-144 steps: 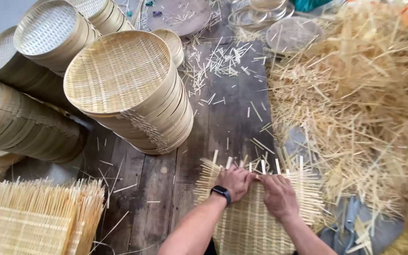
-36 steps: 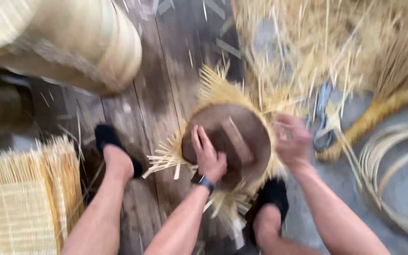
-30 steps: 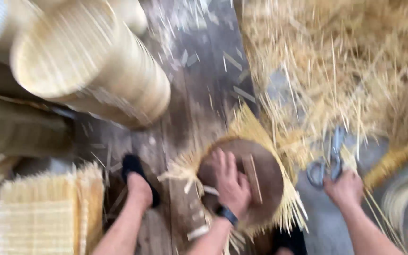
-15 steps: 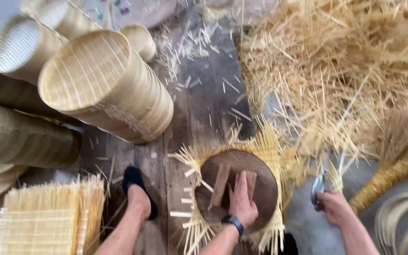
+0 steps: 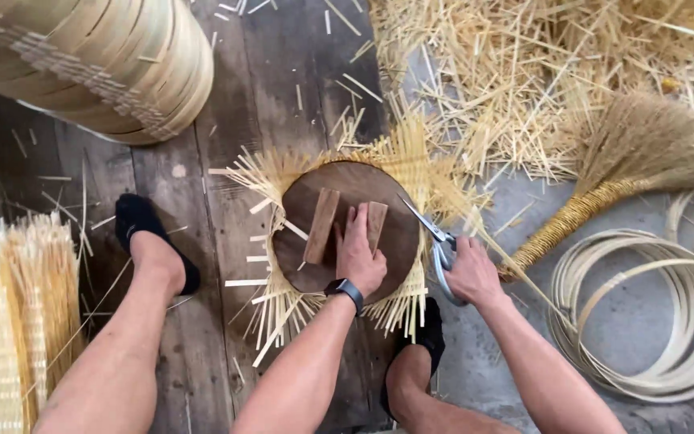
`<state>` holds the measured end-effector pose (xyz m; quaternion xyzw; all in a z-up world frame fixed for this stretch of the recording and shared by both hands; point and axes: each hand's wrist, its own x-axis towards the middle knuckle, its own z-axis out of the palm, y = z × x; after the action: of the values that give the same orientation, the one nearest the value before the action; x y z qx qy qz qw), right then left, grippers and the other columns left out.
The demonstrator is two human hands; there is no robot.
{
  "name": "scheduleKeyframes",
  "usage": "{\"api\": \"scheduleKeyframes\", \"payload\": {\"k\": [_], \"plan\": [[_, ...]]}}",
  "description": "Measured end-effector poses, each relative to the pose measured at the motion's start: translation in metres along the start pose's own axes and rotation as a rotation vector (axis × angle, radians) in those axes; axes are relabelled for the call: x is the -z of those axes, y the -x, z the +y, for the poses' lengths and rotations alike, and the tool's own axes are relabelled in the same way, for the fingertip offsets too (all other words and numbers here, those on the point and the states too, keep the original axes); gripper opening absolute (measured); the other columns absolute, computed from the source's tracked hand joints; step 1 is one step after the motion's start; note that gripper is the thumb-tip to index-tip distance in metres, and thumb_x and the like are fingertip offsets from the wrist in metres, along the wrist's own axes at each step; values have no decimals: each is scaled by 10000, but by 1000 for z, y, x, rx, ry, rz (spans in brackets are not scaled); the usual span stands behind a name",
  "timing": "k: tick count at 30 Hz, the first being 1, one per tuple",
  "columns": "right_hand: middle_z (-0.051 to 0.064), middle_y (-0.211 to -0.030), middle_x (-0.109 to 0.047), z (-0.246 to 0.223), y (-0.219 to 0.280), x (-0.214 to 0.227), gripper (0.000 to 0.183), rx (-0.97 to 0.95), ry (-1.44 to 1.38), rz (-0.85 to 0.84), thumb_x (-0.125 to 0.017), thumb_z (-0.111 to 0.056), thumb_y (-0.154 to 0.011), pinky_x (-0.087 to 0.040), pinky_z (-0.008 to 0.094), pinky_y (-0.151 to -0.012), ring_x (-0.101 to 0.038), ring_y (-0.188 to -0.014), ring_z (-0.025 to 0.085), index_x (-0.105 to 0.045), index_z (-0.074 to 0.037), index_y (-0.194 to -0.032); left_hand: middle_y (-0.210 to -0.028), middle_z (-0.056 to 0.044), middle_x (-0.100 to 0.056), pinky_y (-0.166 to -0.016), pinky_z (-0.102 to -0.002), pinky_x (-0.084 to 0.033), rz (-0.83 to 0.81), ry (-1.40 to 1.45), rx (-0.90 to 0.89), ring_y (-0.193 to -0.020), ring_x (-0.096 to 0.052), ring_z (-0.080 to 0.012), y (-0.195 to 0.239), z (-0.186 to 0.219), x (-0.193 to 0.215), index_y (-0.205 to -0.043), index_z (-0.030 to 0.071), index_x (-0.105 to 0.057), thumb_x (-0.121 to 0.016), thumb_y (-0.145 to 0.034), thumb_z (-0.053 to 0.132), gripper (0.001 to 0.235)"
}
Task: The person sits on the floor and trims the protruding bamboo strip ends from a square woven bamboo mat using scissors, working around the edges. They then fit the mat into a round bamboo hoop, press it into a round wooden mold, and lift out the formed round bamboo sieve, placing it with a stack of finished sieves.
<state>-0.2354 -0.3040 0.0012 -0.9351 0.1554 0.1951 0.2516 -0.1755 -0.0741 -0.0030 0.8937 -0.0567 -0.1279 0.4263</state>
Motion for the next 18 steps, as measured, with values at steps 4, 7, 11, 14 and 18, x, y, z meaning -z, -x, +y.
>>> {"api": "scheduleKeyframes", "payload": {"k": [4, 7, 11, 14, 18], "plan": [[223, -1138, -670, 20, -7, -22, 490, -90, 138, 72, -691, -448, -830, -520, 501, -898, -643, -1096, 398, -625, -16, -1049, -1596, -176, -369, -1255, -546, -105, -22, -6, 4, -1537, -245, -335, -5, -2, 7, -1573, 47, -231, -653, -738, -1, 937], [188, -1128, -722, 30, 1, -21, 424, -152, 302, -25, -614, -471, -933, -533, 461, -991, -697, -1098, 349, -657, -63, -1042, -1599, -165, -392, -1268, -540, -112, -65, -12, -29, -1545, -257, -327, -1, -5, 7, -1571, 49, -256, -639, -744, -16, 914], [205, -1045, -685, 0, -24, -5, 523, -21, 256, 228, -705, -491, -806, -527, 500, -852, -671, -999, 395, -637, -22, -1028, -1600, -181, -387, -1274, -535, -107, -95, -17, -84, -1546, -256, -330, -5, -1, 9, -1568, 36, -262, -630, -741, -33, 908], [222, -1013, -668, -7, -43, 1, 566, 44, 354, 262, -732, -492, -778, -530, 496, -804, -670, -959, 386, -628, 6, -1027, -1598, -187, -378, -1267, -532, -101, -113, -29, -90, -1538, -252, -331, -6, -2, 18, -1553, 26, -265, -634, -726, -34, 908], [179, -1083, -693, 29, -45, 7, 374, 12, 341, 43, -598, -417, -952, -536, 496, -928, -700, -1028, 349, -661, -63, -1051, -1592, -180, -400, -1276, -515, -108, -191, -64, -127, -1539, -268, -325, -8, -6, 27, -1548, 33, -282, -622, -715, -41, 902]]}}
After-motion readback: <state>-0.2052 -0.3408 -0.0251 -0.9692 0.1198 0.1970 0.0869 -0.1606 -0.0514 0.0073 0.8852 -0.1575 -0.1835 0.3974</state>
